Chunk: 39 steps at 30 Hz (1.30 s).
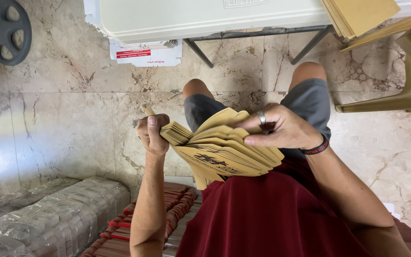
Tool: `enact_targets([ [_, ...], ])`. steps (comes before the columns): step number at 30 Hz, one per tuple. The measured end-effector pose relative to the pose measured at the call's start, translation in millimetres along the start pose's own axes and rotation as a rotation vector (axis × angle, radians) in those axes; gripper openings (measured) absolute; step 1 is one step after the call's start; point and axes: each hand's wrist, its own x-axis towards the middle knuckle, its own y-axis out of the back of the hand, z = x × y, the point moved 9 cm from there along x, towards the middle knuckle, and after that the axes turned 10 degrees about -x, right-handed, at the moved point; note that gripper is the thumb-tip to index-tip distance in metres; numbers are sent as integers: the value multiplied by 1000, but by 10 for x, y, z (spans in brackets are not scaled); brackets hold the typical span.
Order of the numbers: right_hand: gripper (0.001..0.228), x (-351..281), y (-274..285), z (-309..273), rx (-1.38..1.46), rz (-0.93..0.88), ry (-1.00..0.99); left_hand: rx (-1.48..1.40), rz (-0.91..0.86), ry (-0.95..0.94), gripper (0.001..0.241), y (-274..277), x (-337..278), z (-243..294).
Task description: Counting and stacking flat-packed cardboard boxes in a packaging facility.
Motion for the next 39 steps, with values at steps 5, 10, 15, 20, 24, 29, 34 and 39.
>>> enact_targets([
  [5, 51, -63, 19, 56, -115, 79, 29, -10, -7, 13, 65, -17, 22, -16],
  [10, 50, -47, 16, -4, -81, 73, 58, -27, -13, 13, 65, -73, 64, 33],
  [15, 52, 67, 30, -163, -58, 8, 35, -19, -17, 24, 64, -22, 29, -4],
  [20, 54, -18, -14, -26, -29, -25, 1, -8, -22, 36, 64, -32, 24, -4],
  [24, 53, -51, -11, 51, -25, -7, -36, -10, -28, 37, 64, -46, 48, 15],
  [29, 51, -54, -1, 45, -36, 15, -26, -17, -32, 30, 64, -53, 66, 19],
  [34, 47, -56, 9, 28, -53, 45, -7, -21, -42, 38, 64, -82, 83, 45],
  [39, 44, -83, -6, 13, -64, 68, 5, -4, -50, 45, 65, -120, 116, 94],
])
